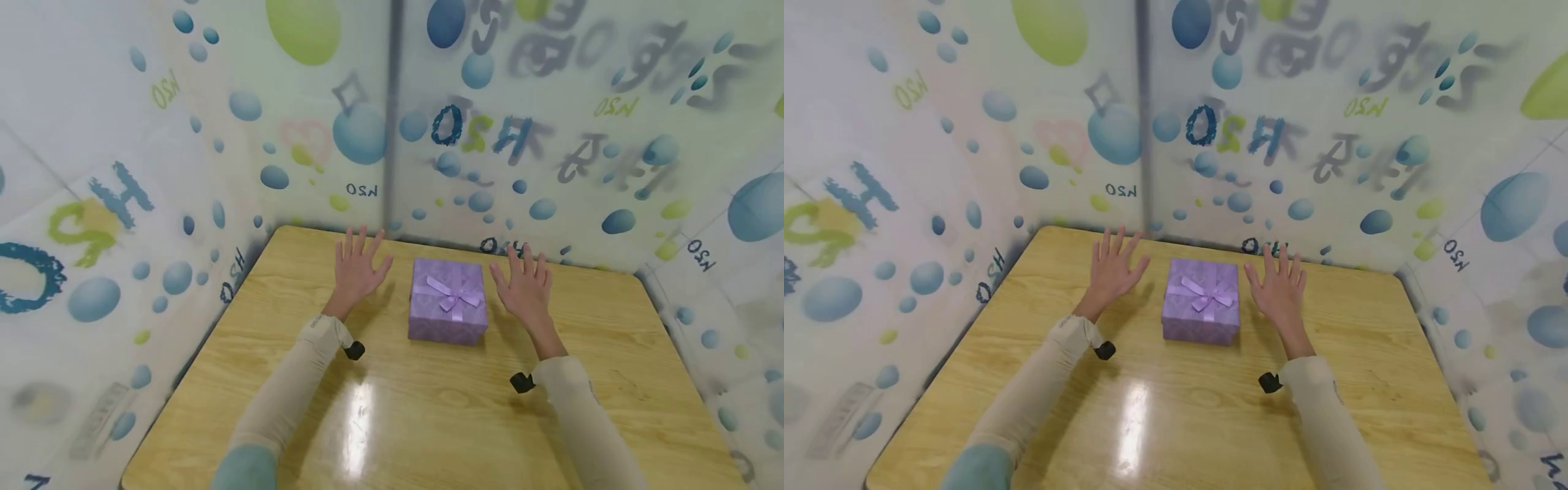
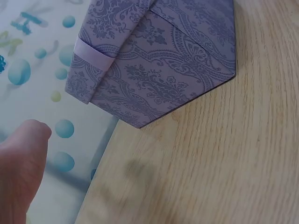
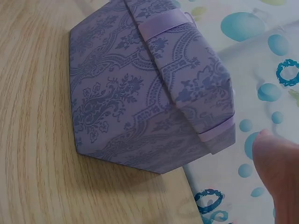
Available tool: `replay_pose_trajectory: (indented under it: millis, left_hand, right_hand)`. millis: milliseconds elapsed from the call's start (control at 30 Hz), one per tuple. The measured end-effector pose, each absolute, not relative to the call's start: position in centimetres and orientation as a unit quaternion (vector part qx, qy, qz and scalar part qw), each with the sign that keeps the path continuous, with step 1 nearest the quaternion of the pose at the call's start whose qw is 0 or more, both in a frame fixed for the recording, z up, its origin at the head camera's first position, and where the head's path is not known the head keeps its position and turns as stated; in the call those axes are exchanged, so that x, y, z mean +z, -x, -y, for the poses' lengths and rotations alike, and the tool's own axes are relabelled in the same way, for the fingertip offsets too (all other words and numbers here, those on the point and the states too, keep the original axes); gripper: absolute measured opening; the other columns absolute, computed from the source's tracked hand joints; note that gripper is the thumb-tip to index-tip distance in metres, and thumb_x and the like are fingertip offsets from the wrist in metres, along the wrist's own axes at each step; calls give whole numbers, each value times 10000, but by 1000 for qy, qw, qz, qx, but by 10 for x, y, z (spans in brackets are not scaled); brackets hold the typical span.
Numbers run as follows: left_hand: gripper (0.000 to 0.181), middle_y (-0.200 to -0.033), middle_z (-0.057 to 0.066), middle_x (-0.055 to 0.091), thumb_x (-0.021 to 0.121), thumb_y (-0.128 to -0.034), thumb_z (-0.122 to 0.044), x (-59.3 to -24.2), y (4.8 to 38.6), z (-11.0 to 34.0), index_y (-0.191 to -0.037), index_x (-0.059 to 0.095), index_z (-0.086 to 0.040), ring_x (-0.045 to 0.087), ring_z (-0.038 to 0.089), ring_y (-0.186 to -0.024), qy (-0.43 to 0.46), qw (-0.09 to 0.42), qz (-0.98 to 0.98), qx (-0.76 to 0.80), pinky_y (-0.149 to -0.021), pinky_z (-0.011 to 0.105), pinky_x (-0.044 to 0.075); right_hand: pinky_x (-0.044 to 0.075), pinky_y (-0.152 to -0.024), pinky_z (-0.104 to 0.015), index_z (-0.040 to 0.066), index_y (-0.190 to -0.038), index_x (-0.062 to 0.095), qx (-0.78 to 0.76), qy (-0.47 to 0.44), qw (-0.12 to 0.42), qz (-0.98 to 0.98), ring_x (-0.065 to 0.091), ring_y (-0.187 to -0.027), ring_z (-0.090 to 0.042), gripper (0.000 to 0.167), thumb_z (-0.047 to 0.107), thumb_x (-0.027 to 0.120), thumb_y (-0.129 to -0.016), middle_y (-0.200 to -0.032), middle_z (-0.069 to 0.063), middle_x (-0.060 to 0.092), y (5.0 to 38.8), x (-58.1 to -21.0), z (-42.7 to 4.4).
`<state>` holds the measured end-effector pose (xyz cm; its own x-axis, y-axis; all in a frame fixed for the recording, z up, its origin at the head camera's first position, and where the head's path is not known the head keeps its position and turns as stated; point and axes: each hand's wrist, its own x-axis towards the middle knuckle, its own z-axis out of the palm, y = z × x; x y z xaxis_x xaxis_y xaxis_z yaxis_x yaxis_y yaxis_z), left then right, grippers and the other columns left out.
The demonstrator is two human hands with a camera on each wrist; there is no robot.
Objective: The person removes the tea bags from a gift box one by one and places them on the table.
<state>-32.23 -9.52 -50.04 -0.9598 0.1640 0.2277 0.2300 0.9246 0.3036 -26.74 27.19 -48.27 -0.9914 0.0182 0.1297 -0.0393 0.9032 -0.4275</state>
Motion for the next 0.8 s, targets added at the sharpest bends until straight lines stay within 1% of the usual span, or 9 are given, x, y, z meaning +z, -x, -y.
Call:
replay_pose_trajectory:
  millis: [100,200,300,367,533,600,700,733,800]
  left_hand:
    - [692,-1758,76,66,335,-1055,-615,-503,320,94,-1680,225,-342,-24,383,-1608,101,97,974,-177,-1249,606,11]
    - [691,-1758,89,84,362,-1055,-599,-507,316,92,-1681,226,-340,-7,398,-1606,104,103,969,-200,-1245,615,7]
    - [697,-1758,92,90,374,-1056,-599,-509,311,88,-1682,231,-330,7,417,-1601,106,103,960,-236,-1238,634,9]
    - [703,-1756,97,93,361,-1057,-611,-512,306,83,-1684,234,-319,2,426,-1599,104,101,955,-259,-1233,647,13]
    - [701,-1742,135,141,338,-1067,-587,-518,293,70,-1682,257,-262,47,473,-1586,100,85,935,-330,-1219,677,43]
    - [713,-1732,172,159,321,-1070,-582,-521,289,64,-1683,253,-224,78,507,-1571,106,72,919,-373,-1209,692,60]
    - [708,-1729,177,177,318,-1091,-534,-524,283,54,-1689,217,-169,117,490,-1570,122,45,875,-467,-1219,670,89]
    - [709,-1736,162,160,320,-1096,-524,-525,281,51,-1693,191,-162,112,463,-1578,126,30,852,-507,-1228,651,85]
    - [707,-1750,99,133,325,-1104,-508,-525,277,42,-1700,140,-177,108,381,-1598,122,-6,810,-574,-1252,586,98]
  right_hand:
    - [-56,-1171,-735,137,-1690,161,230,-5,66,971,-169,-1550,-515,828,661,267,-1058,-1733,-239,-31,265,-484,-271]
    - [-55,-1169,-740,142,-1693,148,242,-5,68,968,-157,-1549,-523,807,638,273,-1068,-1729,-251,-19,262,-486,-270]
    - [-54,-1163,-750,150,-1696,128,266,-5,62,962,-152,-1550,-523,787,615,270,-1077,-1734,-233,-28,259,-488,-266]
    - [-44,-1155,-761,150,-1698,107,285,-5,52,957,-144,-1548,-534,789,619,237,-1078,-1736,-222,-48,258,-491,-262]
    - [2,-1147,-779,128,-1695,115,334,3,20,942,-66,-1548,-558,769,592,207,-1088,-1730,-249,6,257,-500,-252]
    - [16,-1155,-772,120,-1693,121,350,5,14,937,-34,-1552,-553,750,564,218,-1097,-1726,-258,43,255,-501,-249]
    - [25,-1180,-741,91,-1691,99,386,-4,11,922,5,-1558,-540,744,534,222,-1106,-1722,-263,61,253,-504,-247]
    - [25,-1198,-714,75,-1689,81,411,-12,9,911,8,-1565,-522,743,518,228,-1112,-1723,-259,57,252,-504,-246]
    - [15,-1232,-646,82,-1690,31,470,-25,-7,882,-5,-1587,-455,745,514,231,-1117,-1737,-213,29,248,-505,-243]
